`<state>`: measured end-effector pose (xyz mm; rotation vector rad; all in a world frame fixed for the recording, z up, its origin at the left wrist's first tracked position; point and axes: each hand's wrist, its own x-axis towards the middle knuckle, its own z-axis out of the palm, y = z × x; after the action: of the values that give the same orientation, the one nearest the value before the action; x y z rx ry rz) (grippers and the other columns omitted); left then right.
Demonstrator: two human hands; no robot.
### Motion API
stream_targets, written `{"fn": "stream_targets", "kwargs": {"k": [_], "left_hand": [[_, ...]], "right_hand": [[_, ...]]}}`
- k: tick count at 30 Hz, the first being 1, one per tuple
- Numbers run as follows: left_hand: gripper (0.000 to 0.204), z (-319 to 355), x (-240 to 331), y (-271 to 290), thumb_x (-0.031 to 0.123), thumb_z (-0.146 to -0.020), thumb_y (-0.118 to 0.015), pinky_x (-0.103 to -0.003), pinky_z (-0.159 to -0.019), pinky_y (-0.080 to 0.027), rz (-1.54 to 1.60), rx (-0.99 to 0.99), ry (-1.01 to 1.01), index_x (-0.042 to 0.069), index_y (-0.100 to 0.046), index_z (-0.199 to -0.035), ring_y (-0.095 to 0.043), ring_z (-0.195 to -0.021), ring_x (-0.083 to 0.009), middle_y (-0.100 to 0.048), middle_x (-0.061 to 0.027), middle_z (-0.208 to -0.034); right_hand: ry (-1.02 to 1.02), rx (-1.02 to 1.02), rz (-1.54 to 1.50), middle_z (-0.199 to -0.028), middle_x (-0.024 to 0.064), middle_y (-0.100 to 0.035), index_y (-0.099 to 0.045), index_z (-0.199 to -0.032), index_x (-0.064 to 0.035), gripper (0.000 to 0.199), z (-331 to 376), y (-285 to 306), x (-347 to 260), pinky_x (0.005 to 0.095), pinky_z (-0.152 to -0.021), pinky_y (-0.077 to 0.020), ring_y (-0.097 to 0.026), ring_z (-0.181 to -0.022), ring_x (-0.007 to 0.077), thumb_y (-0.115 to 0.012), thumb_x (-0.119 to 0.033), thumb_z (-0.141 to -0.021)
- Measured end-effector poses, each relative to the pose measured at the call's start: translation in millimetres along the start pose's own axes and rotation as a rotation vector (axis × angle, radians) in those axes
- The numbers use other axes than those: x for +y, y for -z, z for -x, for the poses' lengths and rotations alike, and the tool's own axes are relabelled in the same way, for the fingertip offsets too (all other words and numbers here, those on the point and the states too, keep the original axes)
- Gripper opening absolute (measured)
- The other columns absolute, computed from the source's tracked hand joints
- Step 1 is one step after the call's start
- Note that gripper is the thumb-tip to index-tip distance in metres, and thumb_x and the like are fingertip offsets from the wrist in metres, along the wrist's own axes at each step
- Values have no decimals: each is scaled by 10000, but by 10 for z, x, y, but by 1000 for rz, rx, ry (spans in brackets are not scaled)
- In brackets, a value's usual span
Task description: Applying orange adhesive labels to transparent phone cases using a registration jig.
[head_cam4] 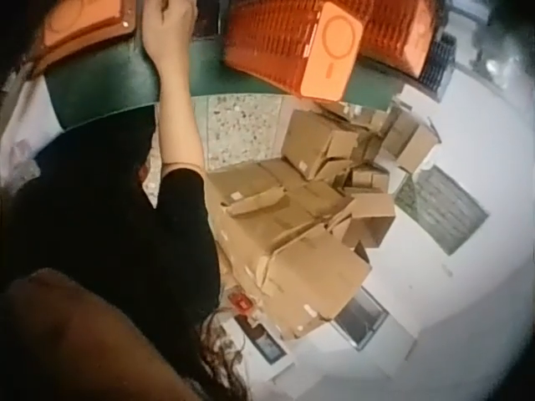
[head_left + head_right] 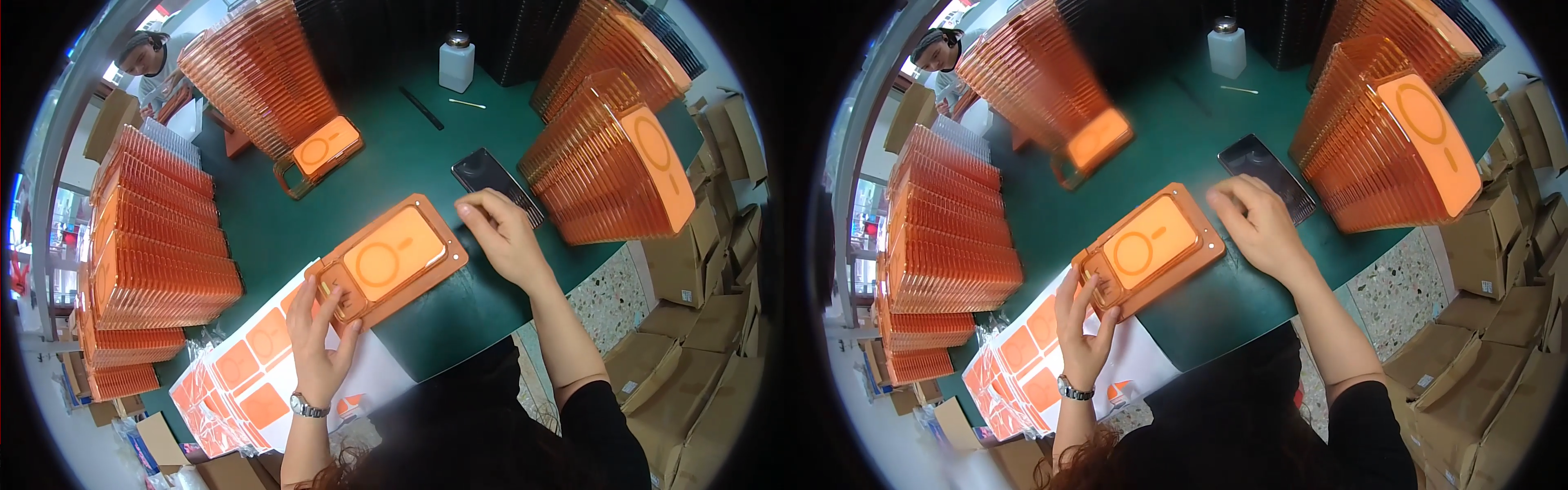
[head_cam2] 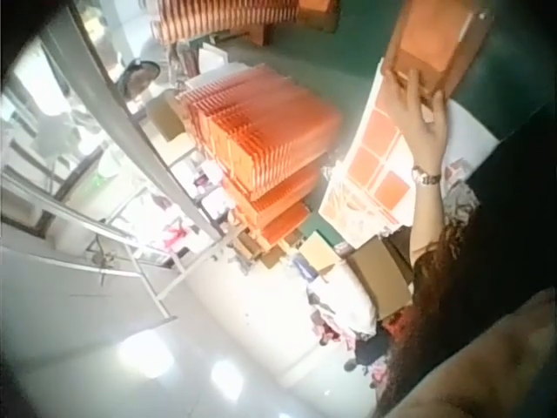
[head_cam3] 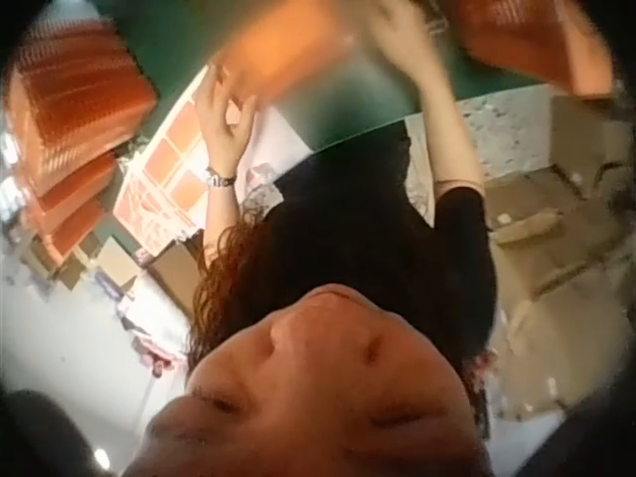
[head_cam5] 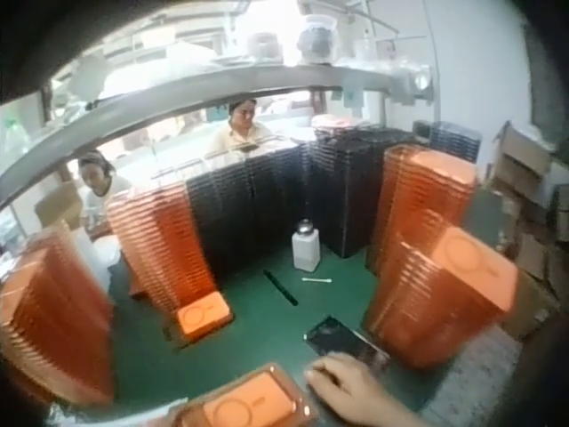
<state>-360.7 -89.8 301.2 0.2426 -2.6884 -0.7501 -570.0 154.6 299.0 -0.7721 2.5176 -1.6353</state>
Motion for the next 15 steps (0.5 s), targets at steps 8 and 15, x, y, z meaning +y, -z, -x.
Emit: {"fn": "stream_targets", "kwargs": {"k": [8,15], "left_hand": [[795,62,-39,-32,183,-859,-783,-443,-1078,-404,128,62,76,40,-406,-1544,-490,-1320,-339,-516,-206,-1452],[829,97,-60,-93,167,-957,-697,-213,-720,-445,584,-43,475,64,-222,-1629,-526,-754,-72,-555,-1,-904]], "right_hand": [[-373,-375,-109,-824,94,-666,-649,-1162,115,593,-410,-275,-25,274,-712,-504,-619,-764,130,-727,-427,-935],[-533,-448,-375,-813,33,-624,-603,-1035,1,397,-485,-347,152,216,-684,-476,-572,-735,71,-735,-364,-953]]}}
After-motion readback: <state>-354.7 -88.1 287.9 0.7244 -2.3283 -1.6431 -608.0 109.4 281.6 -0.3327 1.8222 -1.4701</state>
